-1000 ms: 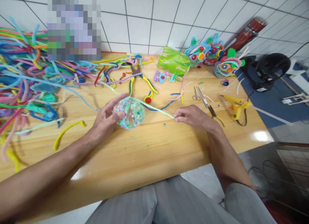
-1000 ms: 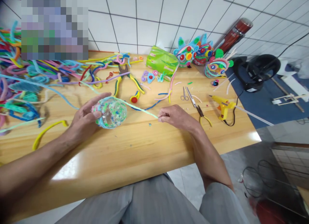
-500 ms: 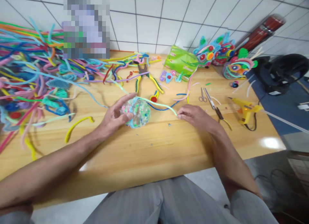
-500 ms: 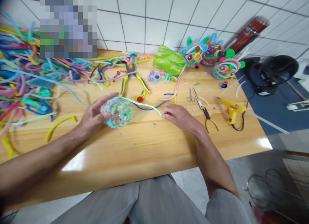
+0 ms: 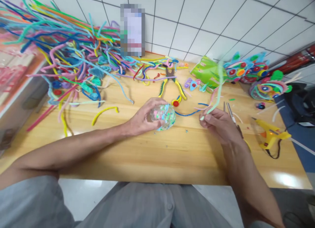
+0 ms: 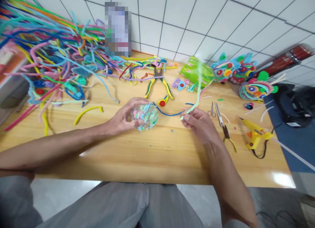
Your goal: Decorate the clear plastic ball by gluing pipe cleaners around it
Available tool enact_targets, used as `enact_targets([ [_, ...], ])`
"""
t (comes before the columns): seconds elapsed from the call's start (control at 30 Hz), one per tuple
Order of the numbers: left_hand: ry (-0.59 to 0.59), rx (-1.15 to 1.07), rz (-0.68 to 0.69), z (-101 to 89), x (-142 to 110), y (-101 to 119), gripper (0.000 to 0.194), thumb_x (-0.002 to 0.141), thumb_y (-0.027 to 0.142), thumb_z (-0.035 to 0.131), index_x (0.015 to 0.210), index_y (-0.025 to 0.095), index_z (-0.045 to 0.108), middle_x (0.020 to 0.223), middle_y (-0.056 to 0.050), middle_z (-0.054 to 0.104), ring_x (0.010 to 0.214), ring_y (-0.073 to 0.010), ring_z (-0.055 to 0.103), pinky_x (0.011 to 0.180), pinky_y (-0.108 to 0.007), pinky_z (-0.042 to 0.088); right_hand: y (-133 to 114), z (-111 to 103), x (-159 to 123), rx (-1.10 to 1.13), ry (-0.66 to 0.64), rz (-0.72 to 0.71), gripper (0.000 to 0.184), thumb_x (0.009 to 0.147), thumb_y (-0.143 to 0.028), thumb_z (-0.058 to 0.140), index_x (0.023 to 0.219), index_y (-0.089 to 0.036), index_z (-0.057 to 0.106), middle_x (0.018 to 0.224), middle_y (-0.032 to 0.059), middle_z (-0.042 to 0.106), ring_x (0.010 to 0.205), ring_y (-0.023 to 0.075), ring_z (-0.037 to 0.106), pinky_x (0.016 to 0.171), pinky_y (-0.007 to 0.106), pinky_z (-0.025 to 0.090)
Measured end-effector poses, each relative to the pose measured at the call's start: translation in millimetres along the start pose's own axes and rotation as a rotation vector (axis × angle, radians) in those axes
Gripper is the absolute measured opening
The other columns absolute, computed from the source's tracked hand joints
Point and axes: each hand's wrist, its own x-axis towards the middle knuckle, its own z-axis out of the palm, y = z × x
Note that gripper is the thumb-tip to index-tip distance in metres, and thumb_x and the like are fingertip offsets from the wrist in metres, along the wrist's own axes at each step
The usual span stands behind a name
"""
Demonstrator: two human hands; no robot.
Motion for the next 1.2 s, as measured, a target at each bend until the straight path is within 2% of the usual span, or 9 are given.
enact_targets([
  [0.07,-0.004,0.012,-0.013,0.7,0,4,0.057,0.090,0.037,0.080,0.143,0.027,0.063,0.148,-0.013,0.061,0.143,-0.0325,0.058,0.123,-0.049,0.046,-9,23,-2,-0.051,-0.007,-0.049,0.038,0.075,-0.056,0.091,0.081,-0.025,0.069,0.078,0.0015,0.065,0.066,0.0166,0.055,0.063,0.033,0.047],
  [0.17,0.000,0.017,-0.030,1.2,1,7,0.056,0.090,0.037,0.079,0.142,0.025,0.064,0.148,-0.012,0.062,0.144,-0.0318,0.057,0.124,-0.047,0.045,-23,55,-2,-0.120,-0.062,-0.196,0.028,0.083,-0.050,0.086,0.084,-0.026,0.073,0.097,0.0048,0.072,0.094,0.0230,0.067,0.087,0.039,0.056],
  [0.27,0.011,-0.003,-0.001,1.9,1,5,0.056,0.089,0.037,0.079,0.141,0.023,0.065,0.147,-0.013,0.063,0.142,-0.0316,0.059,0.123,-0.045,0.046,-28,77,3,-0.165,-0.093,-0.303,0.025,0.088,-0.049,0.083,0.086,-0.026,0.076,0.120,0.0070,0.073,0.121,0.0275,0.067,0.107,0.044,0.053],
  [0.33,0.013,-0.009,0.030,3.0,1,2,0.057,0.089,0.036,0.080,0.142,0.023,0.064,0.146,-0.013,0.063,0.140,-0.0309,0.060,0.121,-0.045,0.048,-25,84,9,-0.193,-0.092,-0.345,0.025,0.089,-0.050,0.083,0.089,-0.026,0.078,0.127,0.0073,0.072,0.126,0.0283,0.065,0.112,0.047,0.051],
  [0.5,0.044,-0.002,0.132,7.6,2,-9,0.058,0.089,0.032,0.079,0.144,0.027,0.061,0.143,-0.012,0.066,0.134,-0.0294,0.064,0.115,-0.047,0.053,-12,89,18,-0.196,-0.119,-0.454,0.013,0.090,-0.042,0.084,0.092,-0.029,0.081,0.123,0.0045,0.073,0.126,0.0267,0.067,0.115,0.046,0.049],
  [0.83,0.042,0.045,0.198,8.1,3,-13,0.058,0.089,0.028,0.077,0.145,0.027,0.059,0.142,-0.012,0.067,0.131,-0.0288,0.066,0.113,-0.047,0.054,-10,93,19,-0.149,-0.108,-0.422,0.013,0.086,-0.042,0.089,0.088,-0.030,0.083,0.125,0.0043,0.073,0.126,0.0279,0.067,0.114,0.047,0.049],
  [1.07,0.027,0.050,0.192,7.1,3,-12,0.058,0.090,0.030,0.077,0.145,0.026,0.058,0.144,-0.013,0.065,0.135,-0.0288,0.064,0.115,-0.047,0.054,-2,92,20,-0.151,-0.088,-0.451,0.006,0.090,-0.035,0.084,0.094,-0.031,0.083,0.126,0.0044,0.073,0.126,0.0265,0.066,0.115,0.047,0.049],
  [1.2,0.018,0.063,0.190,6.5,2,-12,0.059,0.091,0.028,0.076,0.147,0.025,0.057,0.144,-0.014,0.064,0.134,-0.0289,0.064,0.114,-0.046,0.054,-3,92,19,-0.121,-0.062,-0.438,0.007,0.089,-0.038,0.085,0.092,-0.031,0.083,0.125,0.0038,0.073,0.128,0.0268,0.066,0.117,0.048,0.048],
])
